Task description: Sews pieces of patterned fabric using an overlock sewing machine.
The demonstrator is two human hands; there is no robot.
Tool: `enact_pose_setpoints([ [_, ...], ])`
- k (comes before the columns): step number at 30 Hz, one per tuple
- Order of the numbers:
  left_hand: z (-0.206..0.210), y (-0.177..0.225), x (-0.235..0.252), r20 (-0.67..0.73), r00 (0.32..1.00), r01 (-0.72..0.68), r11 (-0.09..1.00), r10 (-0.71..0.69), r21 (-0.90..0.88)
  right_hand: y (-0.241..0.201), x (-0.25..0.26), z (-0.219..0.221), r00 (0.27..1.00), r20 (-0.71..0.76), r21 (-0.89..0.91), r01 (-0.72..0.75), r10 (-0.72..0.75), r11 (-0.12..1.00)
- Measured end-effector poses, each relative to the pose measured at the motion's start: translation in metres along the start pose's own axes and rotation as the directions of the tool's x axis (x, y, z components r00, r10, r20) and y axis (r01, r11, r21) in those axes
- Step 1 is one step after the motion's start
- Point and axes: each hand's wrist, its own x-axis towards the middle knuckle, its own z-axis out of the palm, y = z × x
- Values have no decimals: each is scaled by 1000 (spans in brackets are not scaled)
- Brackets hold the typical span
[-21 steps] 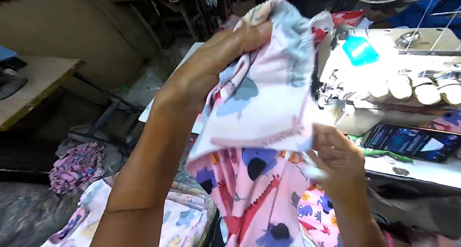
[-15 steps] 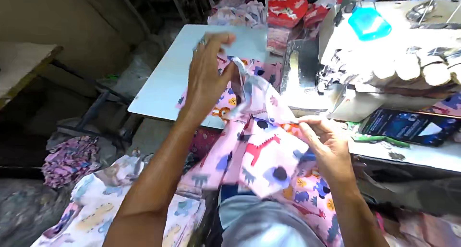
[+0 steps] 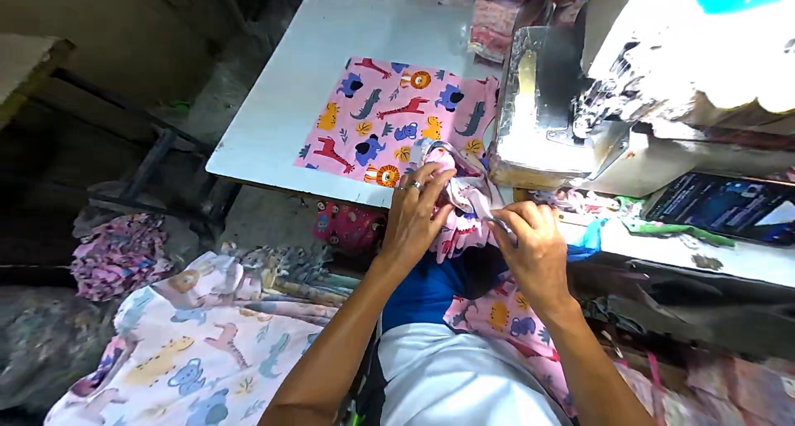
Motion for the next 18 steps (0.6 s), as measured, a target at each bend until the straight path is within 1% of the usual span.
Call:
enact_pose_setpoints([
  [1, -4, -1, 7, 24, 1000, -16, 1000, 16, -19, -1, 2, -1, 1000, -10, 43, -6, 6, 999],
  [2, -11, -1, 15, 83, 996, -11, 997, 17, -71, -2, 4, -5, 999, -14, 113, -27, 29, 993],
  [3, -22, -1, 25, 159, 987, 23, 986, 4, -166, -3, 6, -12, 997, -5, 206, -73, 75, 976],
  [4, -35, 0, 37, 253, 967, 94, 941, -9, -325, -3, 9, -19, 989, 8, 315, -142, 147, 938],
  [5, -48, 2, 49, 343, 939, 193, 847, -13, -496, -4, 12, -25, 974, 29, 421, -214, 223, 881],
  [6, -59, 4, 60, 395, 918, 285, 755, -36, -591, -4, 16, -30, 959, 51, 507, -266, 280, 820],
  [7, -66, 4, 70, 378, 922, 308, 745, -82, -592, -3, 19, -34, 949, 62, 564, -289, 310, 774],
  [8, -68, 0, 79, 300, 946, 270, 816, -125, -510, -3, 22, -36, 944, 66, 592, -297, 322, 749],
  [9, -67, -6, 86, 213, 967, 213, 906, -141, -366, -4, 24, -36, 945, 69, 603, -294, 319, 741],
  [10, -67, -9, 89, 158, 979, 161, 959, -126, -234, -4, 25, -36, 949, 72, 603, -286, 306, 745],
  [11, -65, -9, 88, 125, 988, 116, 977, -95, -176, -3, 26, -36, 953, 76, 601, -278, 293, 749],
  [12, -63, -5, 84, 86, 994, 73, 983, -59, -168, -3, 26, -36, 958, 86, 605, -270, 275, 749],
  [14, -51, 10, 62, 26, 1000, 13, 968, -6, -250, -2, 23, -37, 966, 108, 590, -252, 234, 767],
  [16, -32, 21, 31, 44, 998, -23, 952, 38, -305, -1, 21, -38, 975, 105, 515, -224, 198, 827],
  [18, -7, 18, 6, 54, 997, -33, 967, 48, -254, 0, 20, -41, 983, 70, 415, -181, 167, 892],
])
